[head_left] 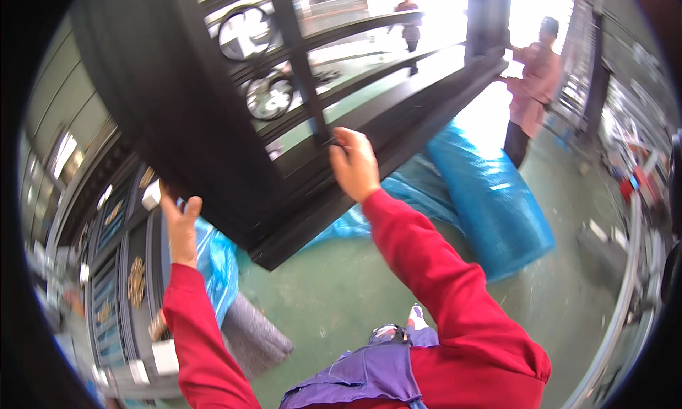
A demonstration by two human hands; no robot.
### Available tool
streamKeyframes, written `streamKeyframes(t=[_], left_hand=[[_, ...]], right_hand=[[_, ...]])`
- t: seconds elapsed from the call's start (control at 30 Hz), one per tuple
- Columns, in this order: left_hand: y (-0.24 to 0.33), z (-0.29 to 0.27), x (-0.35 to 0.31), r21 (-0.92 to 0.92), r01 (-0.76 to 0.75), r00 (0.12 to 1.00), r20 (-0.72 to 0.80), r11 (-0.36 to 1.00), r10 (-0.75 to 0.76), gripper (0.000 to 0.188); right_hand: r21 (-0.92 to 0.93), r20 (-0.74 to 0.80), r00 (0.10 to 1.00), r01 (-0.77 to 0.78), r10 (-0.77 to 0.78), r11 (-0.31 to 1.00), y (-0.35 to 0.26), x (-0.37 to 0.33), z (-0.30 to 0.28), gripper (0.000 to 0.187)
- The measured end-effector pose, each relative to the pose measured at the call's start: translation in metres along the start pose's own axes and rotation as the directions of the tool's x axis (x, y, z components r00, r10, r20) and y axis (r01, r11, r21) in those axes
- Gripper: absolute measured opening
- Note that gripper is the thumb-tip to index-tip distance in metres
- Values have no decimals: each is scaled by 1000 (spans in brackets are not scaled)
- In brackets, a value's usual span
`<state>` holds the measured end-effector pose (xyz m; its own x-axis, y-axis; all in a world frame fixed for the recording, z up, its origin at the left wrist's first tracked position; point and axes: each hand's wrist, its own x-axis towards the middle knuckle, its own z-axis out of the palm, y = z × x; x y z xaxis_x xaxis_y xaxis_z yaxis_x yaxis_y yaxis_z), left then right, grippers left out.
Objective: The person uses a purple strap tensioner to tighten green straps around a long blue-wrapped package resting on a metal stand. A coworker assists by holding the strap. The person then walks into a warehouse and picks up a black metal gate.
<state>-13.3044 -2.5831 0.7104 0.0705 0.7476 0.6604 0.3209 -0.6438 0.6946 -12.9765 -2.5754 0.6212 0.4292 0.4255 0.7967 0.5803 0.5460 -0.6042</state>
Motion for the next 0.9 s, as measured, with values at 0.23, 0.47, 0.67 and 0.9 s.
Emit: streamKeyframes(t=[0.23, 0.47, 0.67, 0.9], left_hand=[[-28, 13, 38, -381, 118, 993, 73, 917, -97, 83], [-36, 20, 36, -324, 92, 996, 10, 941, -94, 91], [-57, 21, 37, -217, 68, 994, -67, 974, -85, 91], [-57, 20, 38, -257, 6, 996, -84, 966, -29, 86]], right_hand=[[-181, 114, 963, -222, 245, 958, 18, 46, 55, 67], [-290, 37, 959, -258, 280, 922, 18, 39, 64, 47], [-379, 71, 968, -198, 242, 904, 26, 52, 60, 40], [-396, 9, 982, -168, 186, 903, 29, 43, 72, 46]])
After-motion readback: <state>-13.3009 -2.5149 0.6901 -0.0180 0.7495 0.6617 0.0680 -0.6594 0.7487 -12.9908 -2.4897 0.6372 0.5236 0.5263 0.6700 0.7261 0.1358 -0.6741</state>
